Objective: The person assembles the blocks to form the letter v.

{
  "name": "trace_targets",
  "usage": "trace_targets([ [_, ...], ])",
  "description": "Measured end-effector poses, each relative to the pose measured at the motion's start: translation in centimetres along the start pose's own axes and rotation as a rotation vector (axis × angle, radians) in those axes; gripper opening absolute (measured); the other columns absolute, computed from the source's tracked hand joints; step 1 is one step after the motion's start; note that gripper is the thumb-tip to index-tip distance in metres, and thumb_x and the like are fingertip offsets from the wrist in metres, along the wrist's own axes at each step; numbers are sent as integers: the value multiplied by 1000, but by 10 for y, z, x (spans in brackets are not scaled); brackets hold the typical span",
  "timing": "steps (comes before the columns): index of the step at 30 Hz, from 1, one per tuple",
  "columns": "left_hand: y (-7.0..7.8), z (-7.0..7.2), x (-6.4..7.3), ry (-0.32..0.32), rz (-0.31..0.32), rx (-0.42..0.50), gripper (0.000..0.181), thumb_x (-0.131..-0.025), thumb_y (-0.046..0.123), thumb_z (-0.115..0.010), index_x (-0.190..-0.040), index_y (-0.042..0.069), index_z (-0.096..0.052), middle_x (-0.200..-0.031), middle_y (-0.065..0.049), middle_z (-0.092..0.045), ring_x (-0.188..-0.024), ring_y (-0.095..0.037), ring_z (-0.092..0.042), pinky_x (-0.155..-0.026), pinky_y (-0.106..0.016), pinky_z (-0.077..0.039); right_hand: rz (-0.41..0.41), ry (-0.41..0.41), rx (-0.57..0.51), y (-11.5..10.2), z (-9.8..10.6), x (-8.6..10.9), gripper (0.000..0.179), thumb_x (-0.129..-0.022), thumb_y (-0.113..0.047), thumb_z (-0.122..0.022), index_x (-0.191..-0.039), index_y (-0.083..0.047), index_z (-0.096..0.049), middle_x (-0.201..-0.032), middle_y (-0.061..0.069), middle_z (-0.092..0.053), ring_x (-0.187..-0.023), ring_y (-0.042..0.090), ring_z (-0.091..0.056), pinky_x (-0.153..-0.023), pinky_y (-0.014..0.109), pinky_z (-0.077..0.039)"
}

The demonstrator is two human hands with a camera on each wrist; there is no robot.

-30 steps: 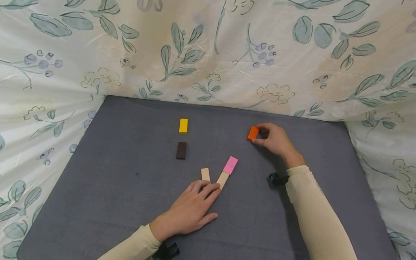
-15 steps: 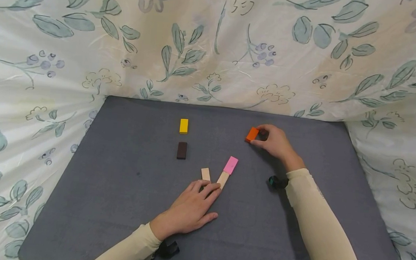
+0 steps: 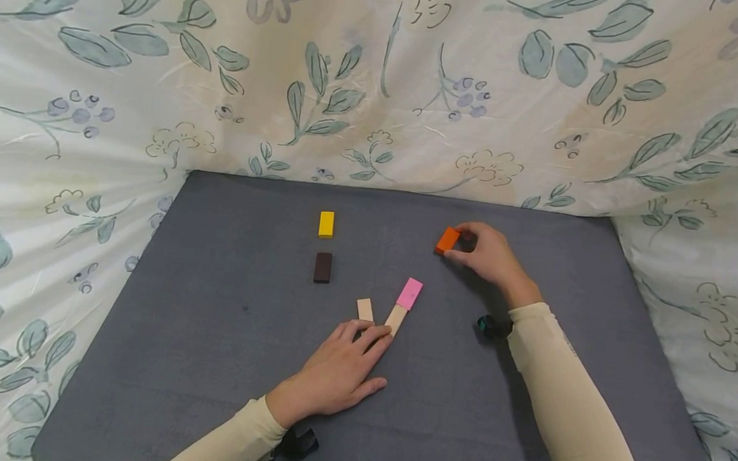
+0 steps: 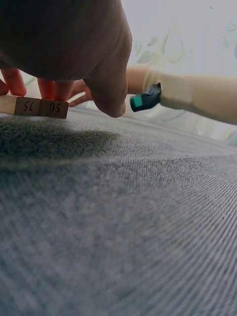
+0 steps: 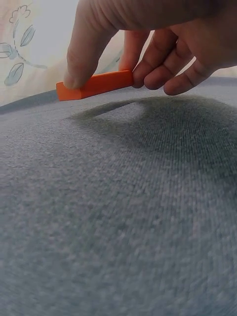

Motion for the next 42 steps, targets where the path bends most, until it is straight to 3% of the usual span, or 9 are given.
trace_targets([
  [42, 1, 0, -1, -32, 10, -9, 68, -108, 58, -62, -159, 15, -54, -161, -3, -46, -142, -26, -43, -120, -46, -38, 14, 11, -9, -13, -8, 15, 64, -95, -35, -87, -143, 0, -63, -133, 24, -64, -116, 43, -61, -103, 63, -50],
])
Point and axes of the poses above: each hand's wrist, its own x-axis away from the middle knuckle, its own z-axis out of the back of the hand, y = z × x, the point moved 4 cm from there along -x, towards the middle knuckle
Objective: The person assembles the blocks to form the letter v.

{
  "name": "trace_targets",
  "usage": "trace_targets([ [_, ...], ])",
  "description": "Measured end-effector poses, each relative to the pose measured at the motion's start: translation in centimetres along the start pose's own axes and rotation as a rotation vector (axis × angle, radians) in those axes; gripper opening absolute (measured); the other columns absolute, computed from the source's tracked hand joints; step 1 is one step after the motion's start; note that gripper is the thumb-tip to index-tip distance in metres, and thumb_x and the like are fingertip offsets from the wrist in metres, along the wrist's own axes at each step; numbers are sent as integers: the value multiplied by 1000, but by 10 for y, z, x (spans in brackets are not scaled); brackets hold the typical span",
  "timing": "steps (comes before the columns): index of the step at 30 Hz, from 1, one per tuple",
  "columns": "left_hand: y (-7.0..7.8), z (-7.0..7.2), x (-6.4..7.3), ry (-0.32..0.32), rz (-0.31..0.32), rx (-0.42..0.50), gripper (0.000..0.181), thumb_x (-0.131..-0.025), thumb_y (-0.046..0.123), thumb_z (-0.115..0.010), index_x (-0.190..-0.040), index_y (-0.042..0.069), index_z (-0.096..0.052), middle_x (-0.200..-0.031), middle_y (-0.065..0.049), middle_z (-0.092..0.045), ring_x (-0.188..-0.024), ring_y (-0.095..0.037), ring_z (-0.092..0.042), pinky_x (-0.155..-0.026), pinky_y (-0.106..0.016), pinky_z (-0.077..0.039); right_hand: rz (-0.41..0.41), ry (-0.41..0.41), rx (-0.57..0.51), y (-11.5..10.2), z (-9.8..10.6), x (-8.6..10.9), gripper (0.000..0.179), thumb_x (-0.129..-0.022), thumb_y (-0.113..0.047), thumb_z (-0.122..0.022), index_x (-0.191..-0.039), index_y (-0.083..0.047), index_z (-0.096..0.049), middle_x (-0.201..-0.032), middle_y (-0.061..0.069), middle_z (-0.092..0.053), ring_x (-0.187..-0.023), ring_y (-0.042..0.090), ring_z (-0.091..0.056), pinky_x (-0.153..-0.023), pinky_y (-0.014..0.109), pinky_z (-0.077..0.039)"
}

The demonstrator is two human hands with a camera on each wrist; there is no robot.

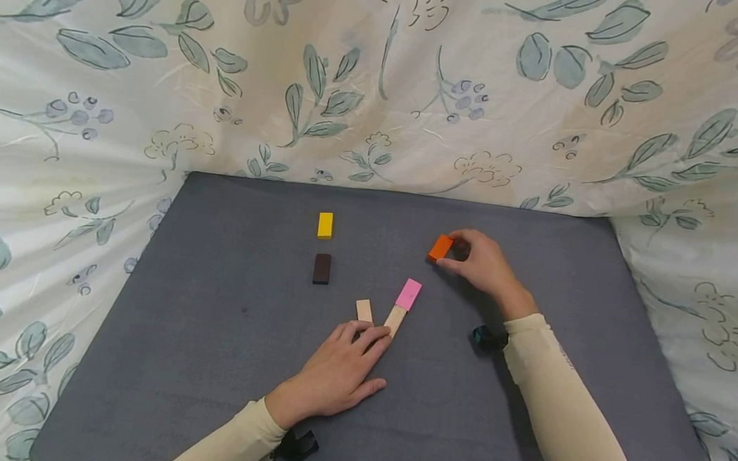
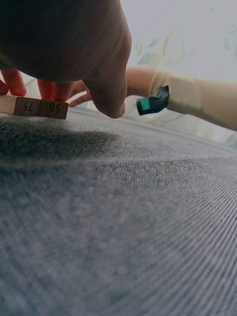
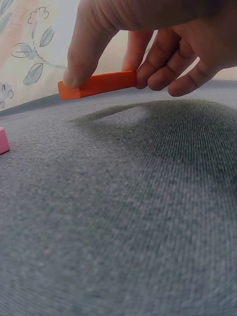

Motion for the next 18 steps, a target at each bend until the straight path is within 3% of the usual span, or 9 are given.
trace_targets([
  [18, -1, 1, 1, 17, -3, 11, 67, -107, 57, -64, -158, 15, -55, -160, -2, -47, -142, -26, -44, -119, -47, -39, 15, 5, 1, -9, -1, 4, 64, -96, -34, -87, -144, 0, -63, -134, 24, -64, -115, 43, -61, -101, 63, -50],
])
Point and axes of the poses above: each hand's wrist, its own x-axis away from the middle knuckle, its own z-axis out of the back of the hand, y = z × x, the point moved 4 cm from there along -x, towards the middle knuckle
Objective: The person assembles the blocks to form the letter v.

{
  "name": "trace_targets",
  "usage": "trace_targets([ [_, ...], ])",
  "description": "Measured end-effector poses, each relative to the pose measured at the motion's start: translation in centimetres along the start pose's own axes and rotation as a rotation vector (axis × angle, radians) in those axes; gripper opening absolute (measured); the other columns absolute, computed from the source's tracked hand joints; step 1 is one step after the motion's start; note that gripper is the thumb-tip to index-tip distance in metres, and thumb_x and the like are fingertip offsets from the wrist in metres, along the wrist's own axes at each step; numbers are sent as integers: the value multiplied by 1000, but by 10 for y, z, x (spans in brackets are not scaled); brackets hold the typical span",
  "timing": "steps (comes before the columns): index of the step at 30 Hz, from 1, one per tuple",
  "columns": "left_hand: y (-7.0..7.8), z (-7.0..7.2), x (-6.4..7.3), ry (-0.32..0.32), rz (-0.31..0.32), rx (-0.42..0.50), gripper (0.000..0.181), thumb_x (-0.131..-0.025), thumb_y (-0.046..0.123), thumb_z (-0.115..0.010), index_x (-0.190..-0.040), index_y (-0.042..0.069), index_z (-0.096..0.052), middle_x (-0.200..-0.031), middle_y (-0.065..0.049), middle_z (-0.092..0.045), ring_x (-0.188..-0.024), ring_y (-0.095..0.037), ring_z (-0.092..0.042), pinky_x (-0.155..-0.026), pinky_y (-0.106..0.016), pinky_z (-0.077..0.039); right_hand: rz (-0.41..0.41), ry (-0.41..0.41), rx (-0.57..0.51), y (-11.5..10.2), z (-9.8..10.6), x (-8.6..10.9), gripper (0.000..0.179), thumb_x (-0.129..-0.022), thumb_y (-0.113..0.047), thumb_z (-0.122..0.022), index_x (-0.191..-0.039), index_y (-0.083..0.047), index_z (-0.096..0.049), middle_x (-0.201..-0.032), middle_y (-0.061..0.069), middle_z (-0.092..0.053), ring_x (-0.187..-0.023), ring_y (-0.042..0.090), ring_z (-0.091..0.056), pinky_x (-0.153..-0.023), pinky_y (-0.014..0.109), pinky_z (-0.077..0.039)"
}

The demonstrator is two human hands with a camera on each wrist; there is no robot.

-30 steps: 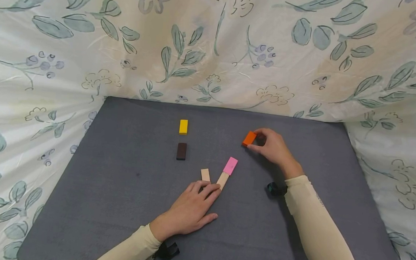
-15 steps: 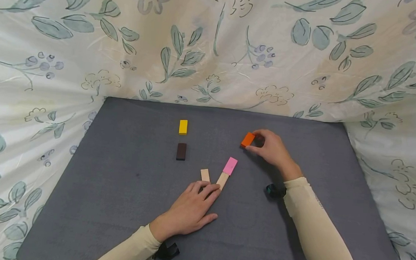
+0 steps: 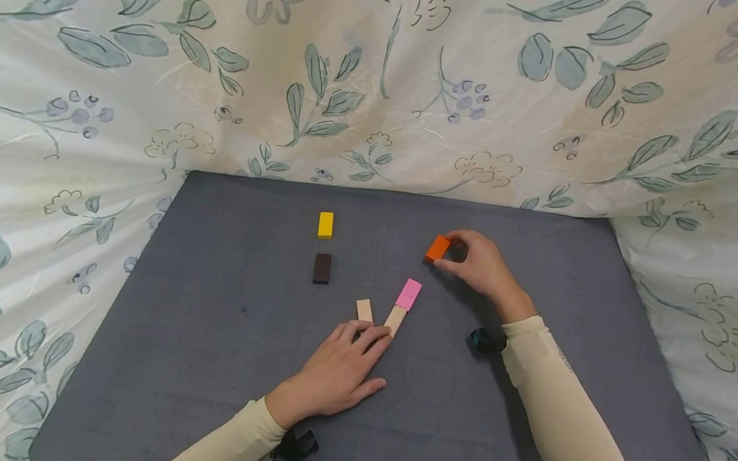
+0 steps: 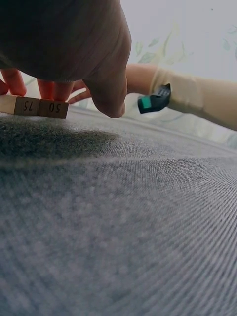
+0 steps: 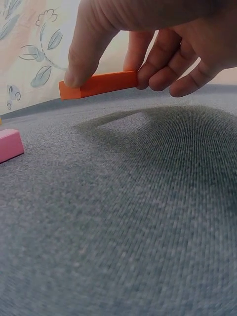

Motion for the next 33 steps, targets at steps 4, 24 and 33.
trace_targets([
  [4, 0, -1, 0, 2, 0, 1, 67, -107, 57, -64, -158, 15, -55, -160, -2, -47, -142, -26, -44, -119, -47, -39, 3, -2, 1, -2, 0, 1, 64, -95, -33, -88, -144, 0, -63, -134, 24, -64, -115, 43, -61, -101, 63, -51],
  [24, 0, -2, -1, 4, -3, 1, 66, -107, 57, -64, -158, 15, -55, -160, -2, -47, -142, -26, -43, -119, -47, -39, 15, 26, 6, -7, -5, 8, 65, -94, -35, -89, -143, 0, -64, -133, 23, -64, -115, 43, -61, -100, 64, -51],
  [33, 0, -2, -1, 7, -4, 5, 66, -107, 57, -64, -157, 15, -56, -160, -2, -47, -142, -26, -44, -119, -47, -39, 15, 8, 7, -11, -5, 12, 65, -94, -34, -89, -144, 0, -63, -135, 24, -63, -118, 44, -59, -103, 64, -49],
])
Point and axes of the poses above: each hand's wrist, its own x-axis away from the middle knuckle, its own z-axis out of the back of the hand, y = z × x, the point moved 4 cm from there along -x, towards the middle knuckle
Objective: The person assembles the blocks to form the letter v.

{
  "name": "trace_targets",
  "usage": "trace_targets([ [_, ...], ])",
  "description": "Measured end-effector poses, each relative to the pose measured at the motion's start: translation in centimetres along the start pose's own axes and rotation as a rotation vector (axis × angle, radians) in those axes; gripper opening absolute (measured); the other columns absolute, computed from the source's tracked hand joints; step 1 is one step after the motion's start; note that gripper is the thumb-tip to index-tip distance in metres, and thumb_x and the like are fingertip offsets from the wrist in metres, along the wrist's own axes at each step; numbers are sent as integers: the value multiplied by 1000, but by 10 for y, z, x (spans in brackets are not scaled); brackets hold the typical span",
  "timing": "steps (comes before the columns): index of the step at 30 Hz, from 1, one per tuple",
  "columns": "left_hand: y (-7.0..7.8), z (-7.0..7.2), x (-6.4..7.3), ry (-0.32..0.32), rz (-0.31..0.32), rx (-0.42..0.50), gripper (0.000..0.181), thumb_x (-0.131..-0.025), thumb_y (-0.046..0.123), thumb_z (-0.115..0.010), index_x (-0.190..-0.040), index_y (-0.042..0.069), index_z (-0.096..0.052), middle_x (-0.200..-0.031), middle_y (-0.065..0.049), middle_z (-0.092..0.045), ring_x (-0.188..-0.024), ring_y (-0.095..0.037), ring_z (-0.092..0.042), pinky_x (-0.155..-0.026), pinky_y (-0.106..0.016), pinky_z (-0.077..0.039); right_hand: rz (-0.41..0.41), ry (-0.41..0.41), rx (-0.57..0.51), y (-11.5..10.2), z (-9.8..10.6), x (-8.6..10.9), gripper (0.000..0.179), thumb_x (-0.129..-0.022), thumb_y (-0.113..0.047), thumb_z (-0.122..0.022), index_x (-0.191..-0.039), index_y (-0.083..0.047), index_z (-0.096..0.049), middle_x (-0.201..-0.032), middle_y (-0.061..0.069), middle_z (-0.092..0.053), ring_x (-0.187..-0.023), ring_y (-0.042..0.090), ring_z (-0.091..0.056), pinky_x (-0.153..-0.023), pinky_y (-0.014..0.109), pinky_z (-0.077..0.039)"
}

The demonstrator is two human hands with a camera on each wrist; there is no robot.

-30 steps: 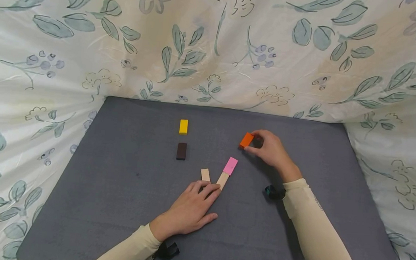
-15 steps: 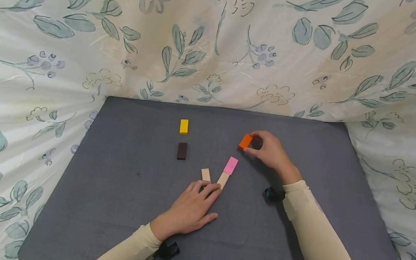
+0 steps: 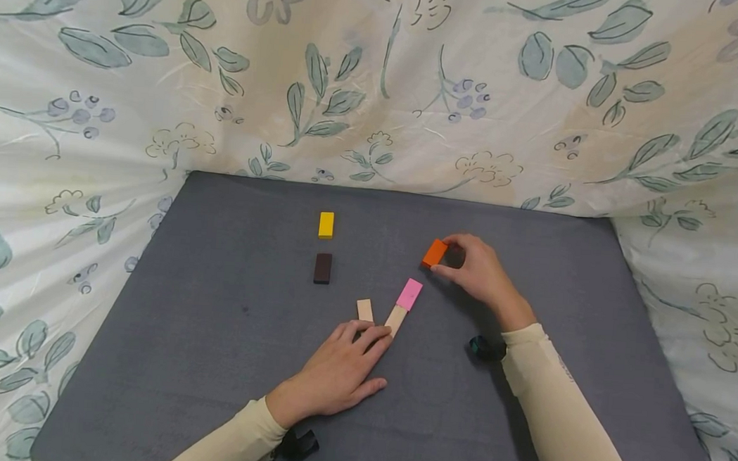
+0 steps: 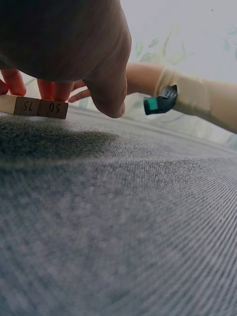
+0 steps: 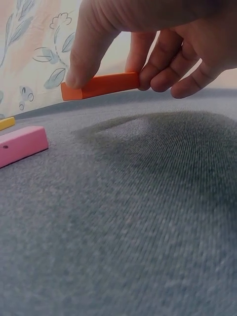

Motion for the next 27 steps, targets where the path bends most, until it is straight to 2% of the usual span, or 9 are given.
trace_targets([
  [18, 0, 0, 0, -21, 14, 8, 66, -108, 57, -63, -158, 15, -55, -160, -2, -47, -142, -26, -43, -120, -47, -38, 25, -22, -6, -8, -9, 3, 65, -95, -32, -89, -144, 0, -63, -137, 23, -63, -119, 42, -60, -104, 63, -49],
  [27, 0, 1, 0, -8, 8, 4, 66, -107, 57, -64, -157, 15, -56, -160, -2, -48, -142, -26, -43, -119, -47, -39, 19, -23, -15, -6, -13, 6, 65, -95, -34, -89, -144, 0, -63, -137, 23, -63, -120, 42, -60, -105, 64, -49],
])
Point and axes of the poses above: each hand's wrist, its own x-axis away from the middle knuckle, its own z-axis out of the back of the hand, y = z × x, the point moved 4 cm from there along -x, towards the middle knuckle
